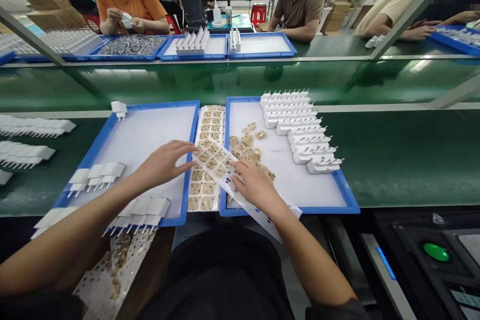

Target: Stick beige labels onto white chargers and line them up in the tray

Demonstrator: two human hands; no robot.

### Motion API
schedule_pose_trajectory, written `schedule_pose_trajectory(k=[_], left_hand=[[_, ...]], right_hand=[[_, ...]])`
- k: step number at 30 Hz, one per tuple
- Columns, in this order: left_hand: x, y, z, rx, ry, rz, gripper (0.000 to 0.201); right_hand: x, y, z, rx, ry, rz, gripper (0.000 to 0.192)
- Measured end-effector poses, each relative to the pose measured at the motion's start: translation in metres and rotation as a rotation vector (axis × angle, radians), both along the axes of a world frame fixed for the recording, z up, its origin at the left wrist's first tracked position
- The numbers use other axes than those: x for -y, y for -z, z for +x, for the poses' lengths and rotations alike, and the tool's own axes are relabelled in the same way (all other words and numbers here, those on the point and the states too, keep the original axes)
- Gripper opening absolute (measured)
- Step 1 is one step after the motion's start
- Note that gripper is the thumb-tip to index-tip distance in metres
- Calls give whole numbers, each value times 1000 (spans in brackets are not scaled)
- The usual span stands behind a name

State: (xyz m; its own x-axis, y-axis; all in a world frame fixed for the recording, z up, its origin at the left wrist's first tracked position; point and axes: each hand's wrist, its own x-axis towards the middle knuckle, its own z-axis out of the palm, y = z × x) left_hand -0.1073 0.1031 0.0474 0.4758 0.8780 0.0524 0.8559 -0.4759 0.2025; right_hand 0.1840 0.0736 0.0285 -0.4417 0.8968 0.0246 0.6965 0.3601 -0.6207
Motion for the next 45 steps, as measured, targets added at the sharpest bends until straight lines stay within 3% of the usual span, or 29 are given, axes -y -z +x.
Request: schedule_pose_trajectory(k=[3, 6, 11, 25, 29, 33, 37, 42, 45], left_hand=[[-13, 4, 43, -28, 161, 15, 38], [-19, 14, 63, -68, 204, 27, 37], [-17, 25, 63, -67, 190, 21, 36], [-15, 33, 61, -91, 187, 2, 43], [-15, 32, 61, -129, 199, 12, 44], [-13, 32, 61, -159, 208, 2, 46], [-10, 32, 60, -173, 204, -9, 48], [-25, 16, 67, -160, 173, 11, 35], [-50, 1, 98, -101, 159, 110, 33]], right_hand=[[-29, 1, -15, 81, 14, -42, 34], [-47, 4, -22, 93, 41, -73, 31], [-48, 9, -27, 43, 88, -103, 23], [-56, 16, -34, -45, 163, -115, 11], [-57, 15, -34, -17, 102, -31, 9], [-55, 7, -23, -25, -89, 27, 8], [-51, -3, 3, -185, -230, 142, 9], [-25, -8, 40, -495, 42, 91, 15], [0, -2, 54, -569, 170, 34, 14]])
